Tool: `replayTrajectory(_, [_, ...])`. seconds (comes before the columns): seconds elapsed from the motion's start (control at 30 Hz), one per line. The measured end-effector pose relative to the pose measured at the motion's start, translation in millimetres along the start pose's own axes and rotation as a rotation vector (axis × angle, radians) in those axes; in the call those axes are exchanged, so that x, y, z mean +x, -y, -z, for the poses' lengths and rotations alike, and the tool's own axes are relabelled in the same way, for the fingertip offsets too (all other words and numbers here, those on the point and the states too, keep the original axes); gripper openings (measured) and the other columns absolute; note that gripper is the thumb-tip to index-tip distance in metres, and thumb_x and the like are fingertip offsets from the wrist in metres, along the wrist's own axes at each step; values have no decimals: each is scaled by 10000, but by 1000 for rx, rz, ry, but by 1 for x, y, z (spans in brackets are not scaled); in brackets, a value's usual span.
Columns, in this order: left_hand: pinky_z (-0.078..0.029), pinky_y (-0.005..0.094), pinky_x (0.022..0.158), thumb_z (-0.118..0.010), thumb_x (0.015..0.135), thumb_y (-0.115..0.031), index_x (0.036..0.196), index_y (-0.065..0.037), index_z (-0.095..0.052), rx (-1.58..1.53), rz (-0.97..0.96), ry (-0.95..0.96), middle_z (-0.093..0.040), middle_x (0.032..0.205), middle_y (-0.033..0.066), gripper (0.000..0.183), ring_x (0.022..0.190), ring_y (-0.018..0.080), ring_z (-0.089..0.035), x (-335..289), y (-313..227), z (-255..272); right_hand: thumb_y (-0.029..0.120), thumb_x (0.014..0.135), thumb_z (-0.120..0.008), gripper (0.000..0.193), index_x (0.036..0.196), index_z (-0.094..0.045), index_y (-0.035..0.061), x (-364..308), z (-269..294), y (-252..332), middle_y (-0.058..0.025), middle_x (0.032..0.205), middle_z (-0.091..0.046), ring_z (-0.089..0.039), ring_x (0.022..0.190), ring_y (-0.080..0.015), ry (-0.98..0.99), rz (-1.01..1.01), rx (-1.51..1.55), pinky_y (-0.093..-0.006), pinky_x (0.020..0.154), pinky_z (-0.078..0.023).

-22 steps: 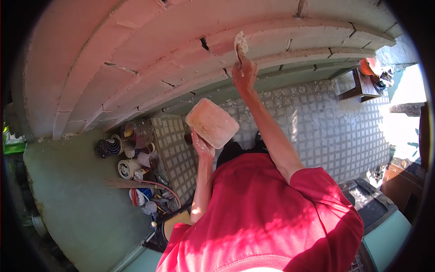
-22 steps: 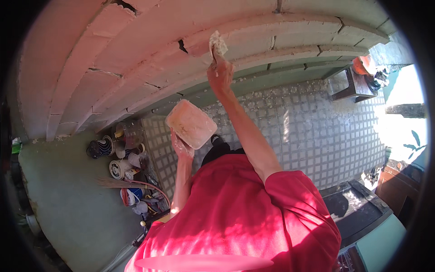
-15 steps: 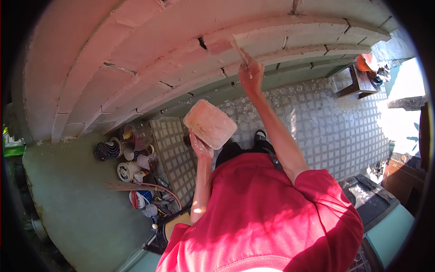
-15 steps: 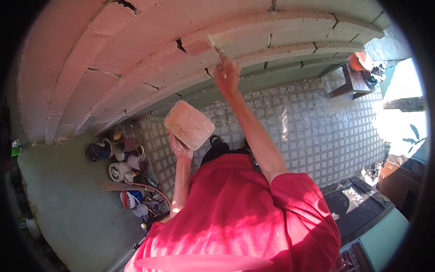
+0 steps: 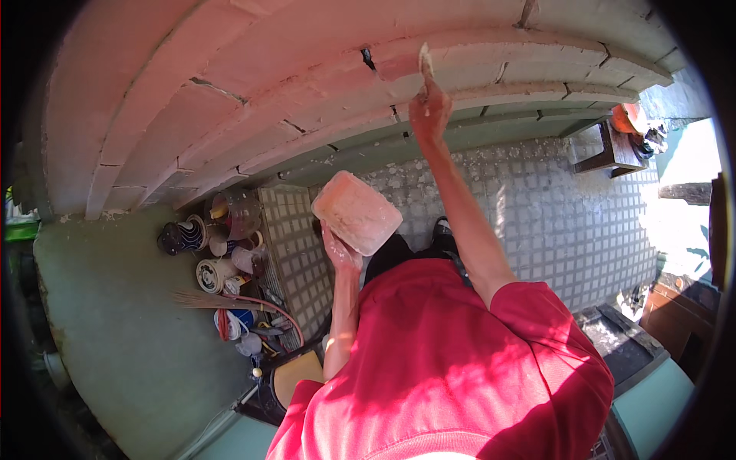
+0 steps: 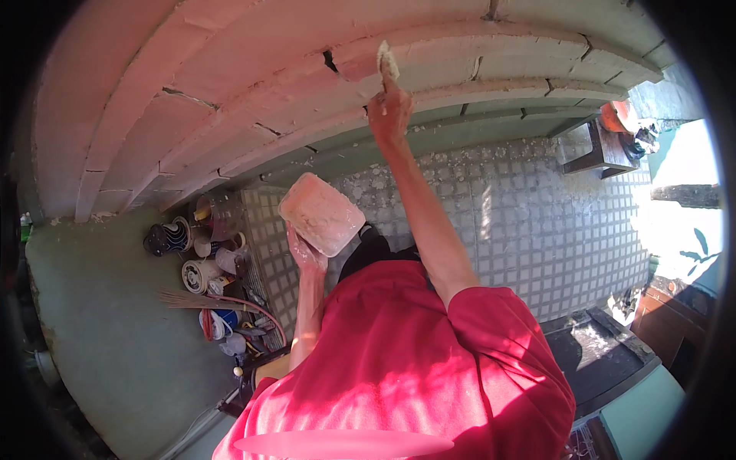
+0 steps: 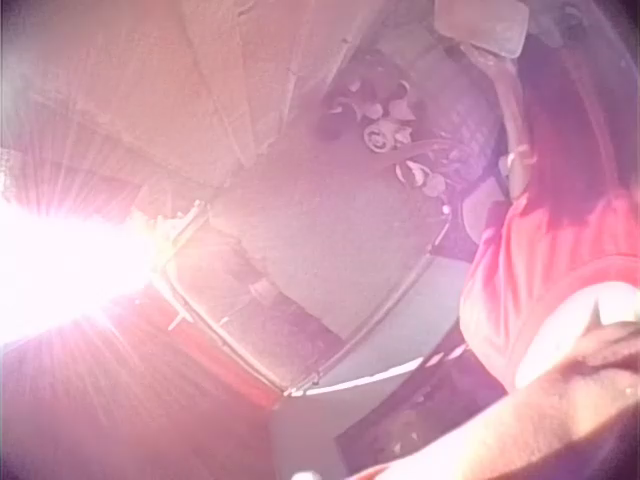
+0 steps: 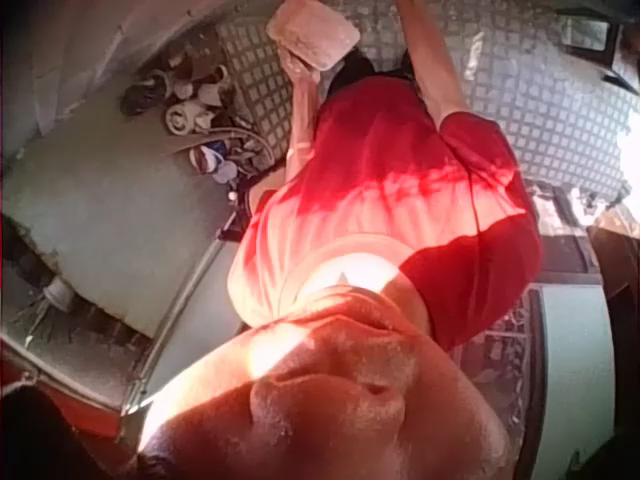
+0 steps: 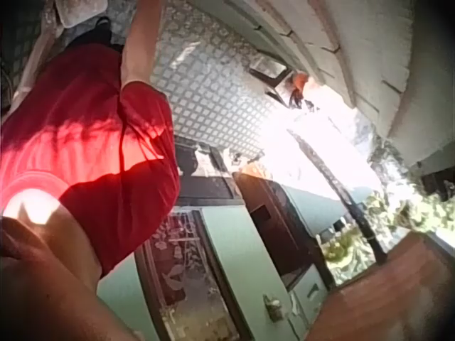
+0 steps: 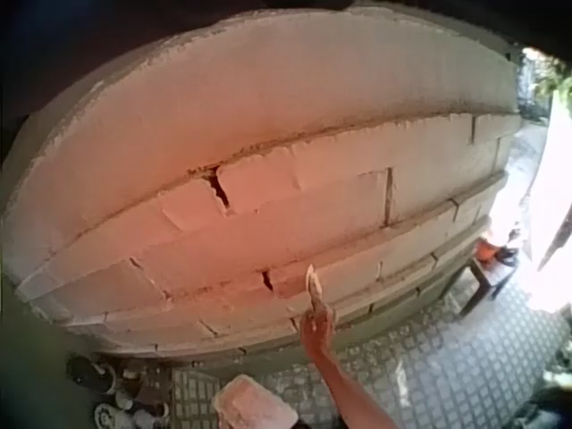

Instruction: Applying plaster to the gaps between wall panels or ceiling blocks using a putty knife.

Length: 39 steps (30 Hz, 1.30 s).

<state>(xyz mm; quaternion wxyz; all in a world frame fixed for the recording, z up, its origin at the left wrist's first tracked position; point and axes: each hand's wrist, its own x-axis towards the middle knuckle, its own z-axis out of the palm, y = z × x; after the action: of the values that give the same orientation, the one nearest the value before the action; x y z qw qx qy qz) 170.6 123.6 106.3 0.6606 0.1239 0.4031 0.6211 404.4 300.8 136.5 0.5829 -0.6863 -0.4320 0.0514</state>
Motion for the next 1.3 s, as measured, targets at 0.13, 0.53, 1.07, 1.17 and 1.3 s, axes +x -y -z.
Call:
replayTrajectory(0.13, [-393, 421, 1058, -413, 983, -432, 1408, -112, -384, 20, -14, -1, -460, 1399, 57, 532, 1278, 254, -448, -1, -6, -1, -71, 697, -482, 624, 1298, -566, 76, -18, -20, 14, -268, 836, -626, -619, 740, -406, 3, 99, 114, -466, 634, -463])
replayTrajectory(0.53, [-375, 425, 1065, -438, 976, -438, 1402, -100, -387, 14, -22, -12, -461, 1396, 60, 547, 1279, 258, -442, 3, -31, 31, -26, 760, -492, 563, 1296, -577, 120, 4, 3, -9, -269, 823, -622, -593, 741, -434, -87, -12, -60, -458, 680, -470])
replayTrajectory(1.07, [-383, 436, 1065, -411, 982, -432, 1417, -107, -370, 51, 12, 15, -446, 1412, 60, 546, 1289, 259, -436, 22, -59, 36, 8, 748, -484, 467, 1190, -629, 47, -16, -19, -15, -240, 1011, -643, -609, 814, -433, -197, 8, 88, -485, 736, -468])
replayTrajectory(1.17, [-383, 433, 1068, -404, 984, -428, 1413, -107, -376, 36, 7, 14, -456, 1404, 60, 537, 1284, 259, -444, 24, -63, 36, 15, 763, -483, 462, 1205, -615, 34, -26, -35, -12, -242, 951, -648, -609, 816, -436, -97, -120, -49, -476, 738, -471])
replayTrajectory(1.3, [-389, 431, 1065, -398, 985, -425, 1406, -105, -384, 22, 6, 51, -469, 1393, 61, 529, 1276, 261, -454, 32, -65, 41, 22, 752, -491, 417, 1141, -640, 8, -37, -45, -2, -258, 842, -622, -594, 780, -437, -80, -63, -40, -444, 730, -478])
